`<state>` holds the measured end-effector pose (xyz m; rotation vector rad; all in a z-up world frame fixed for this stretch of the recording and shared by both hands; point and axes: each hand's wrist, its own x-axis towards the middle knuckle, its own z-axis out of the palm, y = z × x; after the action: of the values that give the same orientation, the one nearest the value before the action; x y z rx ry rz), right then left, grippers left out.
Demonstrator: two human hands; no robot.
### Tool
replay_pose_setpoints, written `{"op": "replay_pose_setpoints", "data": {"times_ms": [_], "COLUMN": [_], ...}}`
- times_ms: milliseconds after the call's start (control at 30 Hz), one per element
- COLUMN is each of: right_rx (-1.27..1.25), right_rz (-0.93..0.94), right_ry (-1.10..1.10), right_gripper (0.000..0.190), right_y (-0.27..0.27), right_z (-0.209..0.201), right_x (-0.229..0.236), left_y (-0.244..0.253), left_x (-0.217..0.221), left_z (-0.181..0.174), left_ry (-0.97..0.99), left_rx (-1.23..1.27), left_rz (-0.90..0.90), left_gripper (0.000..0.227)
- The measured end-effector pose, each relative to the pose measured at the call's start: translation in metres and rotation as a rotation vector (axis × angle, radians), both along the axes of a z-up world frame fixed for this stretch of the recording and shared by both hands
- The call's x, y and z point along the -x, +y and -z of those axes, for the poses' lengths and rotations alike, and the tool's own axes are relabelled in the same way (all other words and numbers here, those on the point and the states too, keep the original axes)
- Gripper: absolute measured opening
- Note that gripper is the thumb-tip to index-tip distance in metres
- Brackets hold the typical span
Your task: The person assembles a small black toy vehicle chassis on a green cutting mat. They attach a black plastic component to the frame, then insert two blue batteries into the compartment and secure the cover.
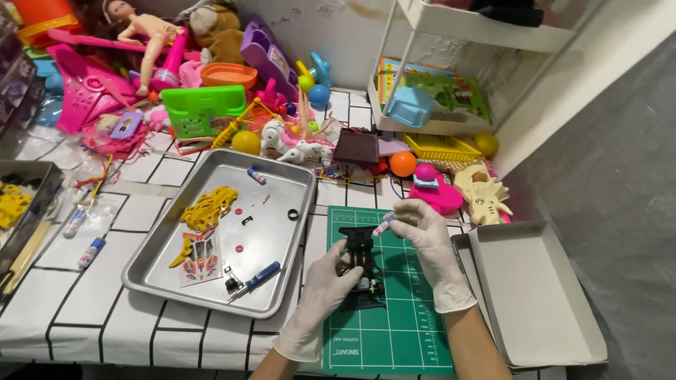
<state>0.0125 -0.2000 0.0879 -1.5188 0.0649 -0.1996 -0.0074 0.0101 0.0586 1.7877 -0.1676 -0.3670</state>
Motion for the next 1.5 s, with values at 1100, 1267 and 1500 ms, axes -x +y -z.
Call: {"op": "replay_pose_setpoints", "data": {"times_ms": [1100,1267,1500], "right_rx": [0.182,0.193,0.185], "right_rz": [-0.139,-0.131,-0.137], "right_ry": [0.092,0.1,0.079], "right_gripper": [0.009,0.013,0.012], "right_y": [0.002,0.002,0.0], "right_z": [0.001,0.004,0.008], "right_x": [0.025,0.024,0.023], "left_y": [-0.009,-0.008,-0.007], "left_x": [0.003,0.005,0.006], "left_z": [0.004,-0.001,-0.001], "left_ry": [0.052,0.024,0.02], "left_rx": [0.015,0.035,0.069], "left_rz": [-0.155,-0.14,-0.128], "left_gripper": [0.072,0.054,0.058]}}
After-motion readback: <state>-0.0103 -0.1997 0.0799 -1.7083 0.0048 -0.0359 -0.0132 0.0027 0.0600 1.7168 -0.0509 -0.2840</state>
